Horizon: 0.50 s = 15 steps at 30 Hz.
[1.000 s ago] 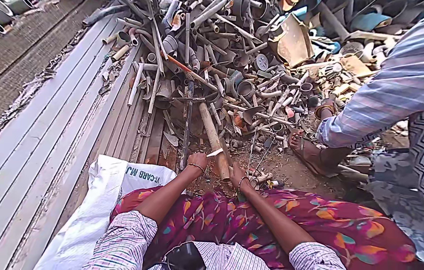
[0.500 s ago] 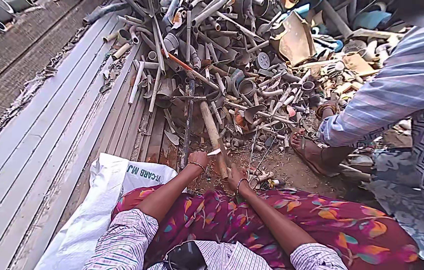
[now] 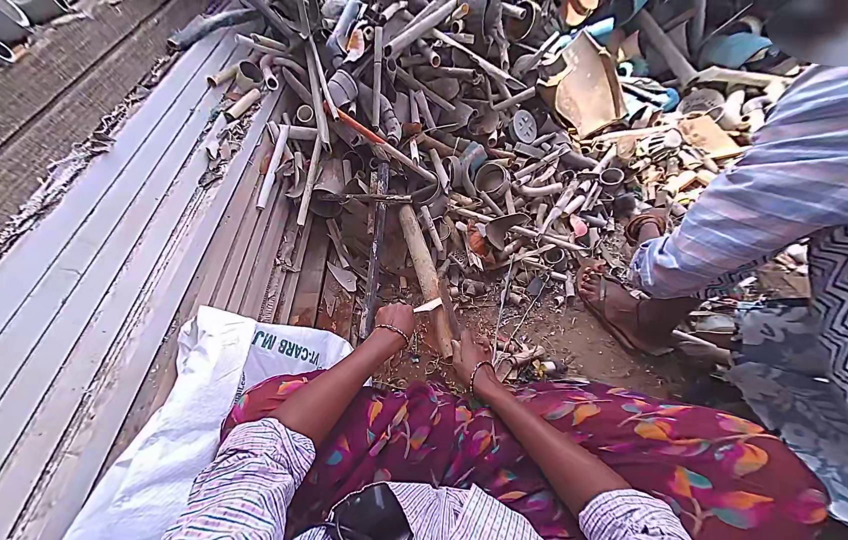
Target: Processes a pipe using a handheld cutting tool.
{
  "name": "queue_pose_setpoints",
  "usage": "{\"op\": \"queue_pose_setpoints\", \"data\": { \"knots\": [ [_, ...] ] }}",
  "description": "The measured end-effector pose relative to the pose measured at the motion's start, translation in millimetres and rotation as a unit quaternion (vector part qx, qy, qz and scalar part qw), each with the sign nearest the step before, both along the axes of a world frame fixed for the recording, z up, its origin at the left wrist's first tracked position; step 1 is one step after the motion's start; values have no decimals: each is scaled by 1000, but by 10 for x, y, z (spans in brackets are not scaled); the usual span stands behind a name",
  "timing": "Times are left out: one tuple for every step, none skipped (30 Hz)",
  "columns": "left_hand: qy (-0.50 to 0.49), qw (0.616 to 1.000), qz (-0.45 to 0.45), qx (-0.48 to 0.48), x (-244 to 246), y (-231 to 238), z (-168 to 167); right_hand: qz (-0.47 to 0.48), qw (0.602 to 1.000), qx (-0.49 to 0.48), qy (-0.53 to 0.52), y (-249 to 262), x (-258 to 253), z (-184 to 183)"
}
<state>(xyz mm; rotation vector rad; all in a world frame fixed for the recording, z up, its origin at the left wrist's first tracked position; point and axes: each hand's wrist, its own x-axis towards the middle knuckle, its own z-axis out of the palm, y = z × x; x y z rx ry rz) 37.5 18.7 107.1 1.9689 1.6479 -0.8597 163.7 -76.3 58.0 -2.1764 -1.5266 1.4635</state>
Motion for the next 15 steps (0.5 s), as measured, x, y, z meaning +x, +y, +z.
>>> {"op": "queue_pose_setpoints", "data": {
  "knots": [
    [-6,1000,7,-4,-1,9,1,17,1000,6,2,-37,-25,43],
    [-14,1000,17,-8,-9,23,-3,23,1000,13,4,-44,-26,54],
    [-20,999,25,-10,-19,32,-8,21,1000,19,6,-29,-9,41],
    [-24,999,31,-12,-22,41,-13,14,1000,24,8,-2,17,11],
    [-26,999,36,-14,-22,44,-22,6,1000,26,10,10,35,-17],
    [-28,999,40,-18,-30,49,-30,4,1000,26,13,3,24,-21],
    [-31,998,44,-22,-44,68,-38,7,999,26,19,-11,-1,4],
    [-33,998,44,-29,-59,92,-48,12,999,28,27,-30,-26,30],
    [-36,998,47,-36,-69,116,-61,14,999,30,30,-40,-34,46],
    [-39,997,51,-41,-72,126,-68,9,999,27,33,-32,-17,43],
    [-39,997,54,-42,-77,124,-65,1,999,21,34,-6,4,25],
    [-37,997,55,-44,-71,119,-56,-8,999,14,33,21,27,9],
    [-36,997,55,-45,-69,112,-55,-10,999,13,32,25,30,4],
    [-36,997,54,-45,-71,110,-55,-4,999,15,34,8,9,18],
    [-38,997,55,-44,-78,119,-58,4,999,23,40,-19,-20,40]
  ]
}}
